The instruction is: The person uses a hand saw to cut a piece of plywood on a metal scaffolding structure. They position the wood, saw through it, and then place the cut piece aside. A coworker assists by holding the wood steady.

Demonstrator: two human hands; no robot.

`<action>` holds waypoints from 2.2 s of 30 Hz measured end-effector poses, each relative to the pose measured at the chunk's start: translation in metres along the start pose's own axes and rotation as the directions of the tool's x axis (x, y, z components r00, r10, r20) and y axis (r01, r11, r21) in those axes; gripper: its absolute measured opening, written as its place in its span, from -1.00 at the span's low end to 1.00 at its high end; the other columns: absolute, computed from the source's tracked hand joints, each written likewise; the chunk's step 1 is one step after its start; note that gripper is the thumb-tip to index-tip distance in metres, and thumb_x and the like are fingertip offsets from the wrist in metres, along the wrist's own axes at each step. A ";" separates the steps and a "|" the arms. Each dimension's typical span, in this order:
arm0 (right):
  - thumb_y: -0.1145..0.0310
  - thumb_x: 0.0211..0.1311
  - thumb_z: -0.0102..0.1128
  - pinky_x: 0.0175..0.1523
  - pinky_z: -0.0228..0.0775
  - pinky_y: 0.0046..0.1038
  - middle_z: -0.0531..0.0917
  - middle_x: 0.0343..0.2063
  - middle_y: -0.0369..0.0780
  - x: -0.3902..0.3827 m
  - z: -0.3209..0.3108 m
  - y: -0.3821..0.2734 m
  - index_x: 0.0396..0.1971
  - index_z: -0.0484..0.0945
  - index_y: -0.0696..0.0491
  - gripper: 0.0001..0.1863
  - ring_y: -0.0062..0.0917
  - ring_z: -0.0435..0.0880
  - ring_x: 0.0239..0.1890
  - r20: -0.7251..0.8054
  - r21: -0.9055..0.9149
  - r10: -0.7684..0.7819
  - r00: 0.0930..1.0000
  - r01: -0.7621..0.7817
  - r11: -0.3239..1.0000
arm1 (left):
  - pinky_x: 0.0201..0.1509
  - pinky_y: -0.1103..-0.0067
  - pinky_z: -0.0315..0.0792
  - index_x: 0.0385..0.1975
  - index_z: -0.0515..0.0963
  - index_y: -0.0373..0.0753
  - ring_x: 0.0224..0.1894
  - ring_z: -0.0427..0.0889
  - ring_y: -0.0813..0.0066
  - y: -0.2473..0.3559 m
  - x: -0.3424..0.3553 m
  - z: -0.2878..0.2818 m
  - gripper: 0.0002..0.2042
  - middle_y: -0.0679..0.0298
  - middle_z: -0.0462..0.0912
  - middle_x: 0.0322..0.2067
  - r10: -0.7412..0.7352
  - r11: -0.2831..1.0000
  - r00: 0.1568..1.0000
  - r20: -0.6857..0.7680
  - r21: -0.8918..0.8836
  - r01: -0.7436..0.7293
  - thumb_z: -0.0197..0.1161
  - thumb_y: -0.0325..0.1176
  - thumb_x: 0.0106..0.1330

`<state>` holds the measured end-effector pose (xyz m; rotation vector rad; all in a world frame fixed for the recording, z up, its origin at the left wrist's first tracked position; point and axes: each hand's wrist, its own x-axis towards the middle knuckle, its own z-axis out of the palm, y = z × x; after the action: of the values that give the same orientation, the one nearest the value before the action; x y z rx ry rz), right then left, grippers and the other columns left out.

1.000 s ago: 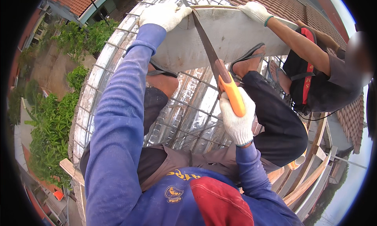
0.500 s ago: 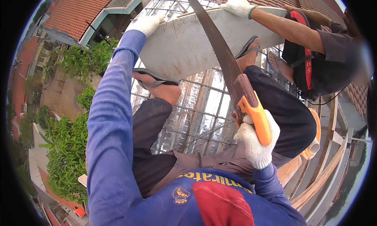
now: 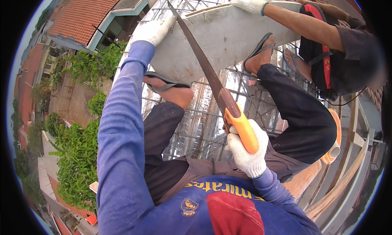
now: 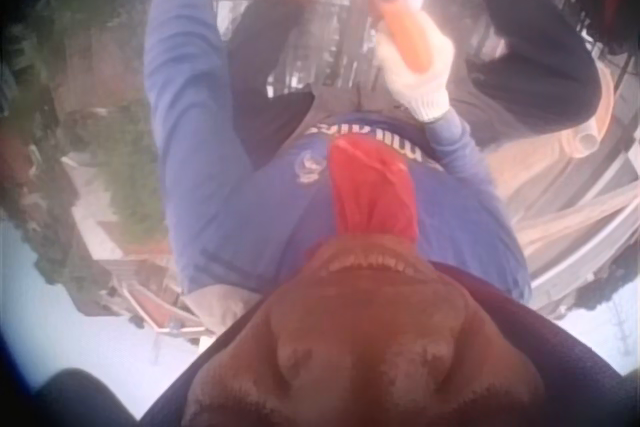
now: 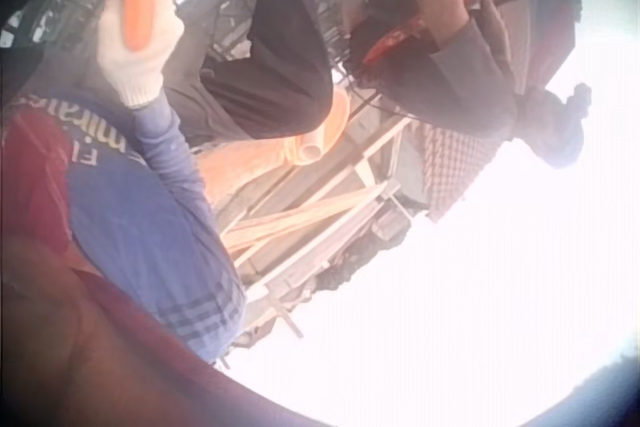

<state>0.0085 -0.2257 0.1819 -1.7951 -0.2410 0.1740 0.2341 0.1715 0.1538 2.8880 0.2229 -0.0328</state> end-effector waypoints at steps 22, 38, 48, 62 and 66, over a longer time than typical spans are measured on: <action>0.59 0.19 0.34 -0.34 0.62 -0.49 0.70 -0.43 -0.22 -0.012 -0.014 0.007 -0.16 0.63 0.24 -0.79 -0.53 0.75 -0.53 0.050 -0.029 0.045 0.998 -0.043 0.999 | 0.39 0.22 0.49 0.16 0.77 -0.03 0.23 0.73 0.02 0.029 -0.024 -0.005 -0.26 0.07 0.78 0.16 -0.079 0.996 0.988 -0.133 0.031 0.083 -0.17 0.42 0.53; 0.46 0.23 0.37 -0.32 0.61 -0.42 0.73 -0.49 -0.23 0.039 -0.003 -0.008 -0.20 0.68 0.21 -0.81 -0.56 0.75 -0.47 0.042 0.107 0.168 0.985 -0.172 0.979 | 0.36 0.19 0.49 0.19 0.74 0.01 0.21 0.73 0.01 0.023 -0.021 -0.002 -0.29 0.08 0.78 0.16 -0.104 0.989 0.983 -0.148 0.088 0.118 -0.19 0.40 0.56; 0.60 0.27 0.29 -0.36 0.61 -0.50 0.69 -0.43 -0.23 -0.012 -0.018 0.022 -0.13 0.61 0.21 -0.81 -0.56 0.75 -0.53 0.100 -0.125 -0.002 0.995 0.015 0.992 | 0.39 0.18 0.48 0.19 0.75 -0.08 0.24 0.72 0.03 0.010 -0.011 0.007 -0.23 0.07 0.78 0.16 -0.095 0.993 0.987 -0.129 0.054 0.102 -0.19 0.43 0.55; 0.53 0.35 0.34 -0.29 0.55 -0.52 0.71 -0.42 -0.28 0.036 0.021 0.016 -0.12 0.67 0.18 -0.85 -0.65 0.70 -0.47 0.052 0.146 0.231 0.971 -0.237 0.961 | 0.32 0.19 0.52 0.14 0.77 -0.10 0.18 0.75 0.04 0.005 -0.017 0.007 -0.29 0.07 0.80 0.10 -0.026 0.996 0.991 -0.134 0.087 0.037 -0.15 0.37 0.57; 0.57 0.31 0.29 -0.34 0.63 -0.53 0.70 -0.45 -0.24 -0.007 -0.010 0.007 -0.16 0.64 0.25 -0.85 -0.62 0.73 -0.56 0.015 0.146 0.263 0.965 -0.262 0.954 | 0.35 0.11 0.51 0.31 0.66 0.11 0.22 0.72 -0.02 0.010 -0.014 0.012 -0.32 0.11 0.76 0.19 -0.068 0.988 0.988 -0.142 0.126 0.087 -0.20 0.41 0.60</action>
<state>0.0046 -0.2387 0.1770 -1.6749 0.0165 0.3673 0.2218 0.1574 0.1452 3.0143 0.3718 0.1430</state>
